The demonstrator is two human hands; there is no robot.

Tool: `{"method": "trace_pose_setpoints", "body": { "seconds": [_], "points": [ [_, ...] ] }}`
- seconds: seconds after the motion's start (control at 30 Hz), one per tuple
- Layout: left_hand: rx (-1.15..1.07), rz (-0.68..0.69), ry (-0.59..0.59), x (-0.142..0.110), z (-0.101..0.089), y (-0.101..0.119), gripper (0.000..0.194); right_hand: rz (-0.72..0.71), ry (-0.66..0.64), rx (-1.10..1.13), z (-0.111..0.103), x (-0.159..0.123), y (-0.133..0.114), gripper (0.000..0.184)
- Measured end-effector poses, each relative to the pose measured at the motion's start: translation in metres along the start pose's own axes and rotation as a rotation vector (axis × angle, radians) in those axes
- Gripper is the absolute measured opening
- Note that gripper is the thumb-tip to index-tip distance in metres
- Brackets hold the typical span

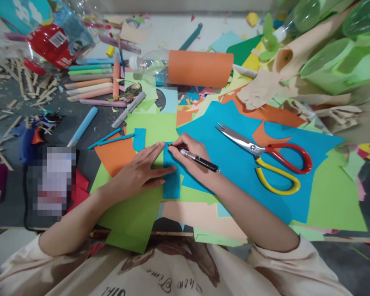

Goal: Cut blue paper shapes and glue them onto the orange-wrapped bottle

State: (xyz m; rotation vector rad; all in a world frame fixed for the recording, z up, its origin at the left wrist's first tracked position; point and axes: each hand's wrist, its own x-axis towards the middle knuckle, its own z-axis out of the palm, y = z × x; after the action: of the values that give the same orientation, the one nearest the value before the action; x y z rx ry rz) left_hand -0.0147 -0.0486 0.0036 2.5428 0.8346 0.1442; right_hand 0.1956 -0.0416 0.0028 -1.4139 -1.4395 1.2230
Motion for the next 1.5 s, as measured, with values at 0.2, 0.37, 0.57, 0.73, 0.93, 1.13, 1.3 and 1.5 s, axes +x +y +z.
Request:
{"method": "trace_pose_setpoints", "body": {
  "seconds": [0.2, 0.37, 0.57, 0.73, 0.93, 1.13, 1.3, 1.5],
  "points": [
    [0.002, -0.001, 0.001, 0.001, 0.000, 0.000, 0.039, 0.006, 0.047, -0.016, 0.000, 0.000, -0.001, 0.017],
    [-0.003, -0.005, -0.016, 0.002, -0.003, 0.002, 0.038, 0.008, 0.019, -0.016, 0.000, 0.001, -0.002, 0.018],
    [-0.016, -0.012, -0.021, 0.002, -0.004, 0.002, 0.038, 0.019, -0.014, 0.006, -0.001, 0.002, -0.003, 0.016],
    [-0.005, -0.019, -0.015, 0.001, -0.003, 0.002, 0.039, 0.027, -0.071, 0.016, -0.003, 0.004, -0.005, 0.019],
    [0.050, 0.034, 0.027, -0.001, -0.006, 0.003, 0.038, 0.050, 0.002, 0.100, -0.008, 0.002, -0.004, 0.026],
    [0.076, 0.070, 0.082, 0.000, -0.007, -0.002, 0.038, 0.041, 0.024, 0.056, -0.010, -0.003, -0.004, 0.028],
    [0.077, 0.092, 0.086, 0.000, -0.005, -0.005, 0.039, -0.053, 0.014, -0.024, -0.010, -0.003, -0.004, 0.035],
    [0.059, 0.063, 0.050, -0.001, -0.003, -0.005, 0.038, -0.023, -0.017, -0.008, -0.008, -0.001, -0.005, 0.033]
  ]
}}
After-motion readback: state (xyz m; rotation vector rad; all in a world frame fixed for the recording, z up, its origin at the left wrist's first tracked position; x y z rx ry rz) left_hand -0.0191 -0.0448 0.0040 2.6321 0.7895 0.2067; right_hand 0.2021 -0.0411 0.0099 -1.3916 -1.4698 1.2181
